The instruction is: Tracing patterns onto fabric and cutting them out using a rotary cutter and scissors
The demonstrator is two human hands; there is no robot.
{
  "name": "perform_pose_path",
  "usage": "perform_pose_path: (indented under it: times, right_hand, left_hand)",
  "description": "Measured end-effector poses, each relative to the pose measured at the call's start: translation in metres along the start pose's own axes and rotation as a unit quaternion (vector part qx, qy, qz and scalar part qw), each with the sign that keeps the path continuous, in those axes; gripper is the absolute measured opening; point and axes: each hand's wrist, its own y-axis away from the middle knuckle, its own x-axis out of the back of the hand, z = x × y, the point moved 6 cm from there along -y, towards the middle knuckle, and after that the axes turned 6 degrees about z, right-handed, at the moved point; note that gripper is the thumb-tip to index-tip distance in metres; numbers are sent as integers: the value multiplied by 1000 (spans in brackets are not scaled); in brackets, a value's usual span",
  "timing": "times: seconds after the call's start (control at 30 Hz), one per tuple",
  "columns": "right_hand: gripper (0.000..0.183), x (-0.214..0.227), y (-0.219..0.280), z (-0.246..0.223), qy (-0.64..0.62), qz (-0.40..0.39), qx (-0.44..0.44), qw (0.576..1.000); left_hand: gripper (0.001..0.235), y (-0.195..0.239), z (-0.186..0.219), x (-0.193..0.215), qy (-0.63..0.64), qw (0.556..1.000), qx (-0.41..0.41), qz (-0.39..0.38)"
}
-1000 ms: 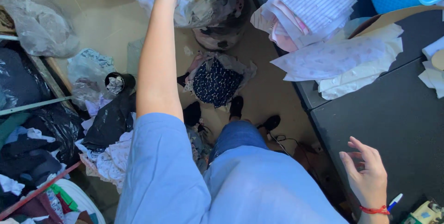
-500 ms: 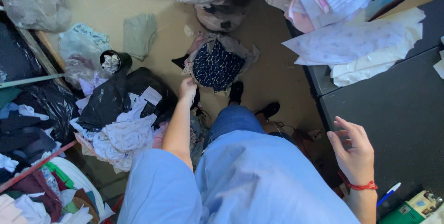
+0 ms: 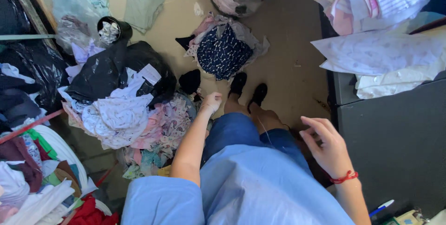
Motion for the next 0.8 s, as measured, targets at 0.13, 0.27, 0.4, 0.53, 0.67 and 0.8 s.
perform_pose_path:
  times: [0.13, 0.27, 0.4, 0.53, 0.67, 0.8]
  right_hand:
    - [27, -29, -11, -4, -52, -90, -8, 995]
    - [26, -94, -33, 29, -70, -168, -29, 983]
    - [29, -157, -35, 66, -61, -249, -85, 963]
    - [35, -228, -31, 150, -31, -276, -318, 906]
    - [29, -272, -47, 189, -114, -218, -207, 947]
    - [23, -300, -64, 209, -53, -128, -389, 911]
  left_hand:
    - [27, 32, 74, 11, 52, 998, 13, -28]
    - [31, -3, 110, -2, 25, 997, 27, -66]
    - [23, -70, 106, -63, -38, 985, 66, -152]
    - [23, -153, 109, -94, 12, 986, 37, -163]
    - [48, -249, 85, -160, 35, 999, 4, -35]
    - [48, -299, 84, -175, -155, 988, 8, -16]
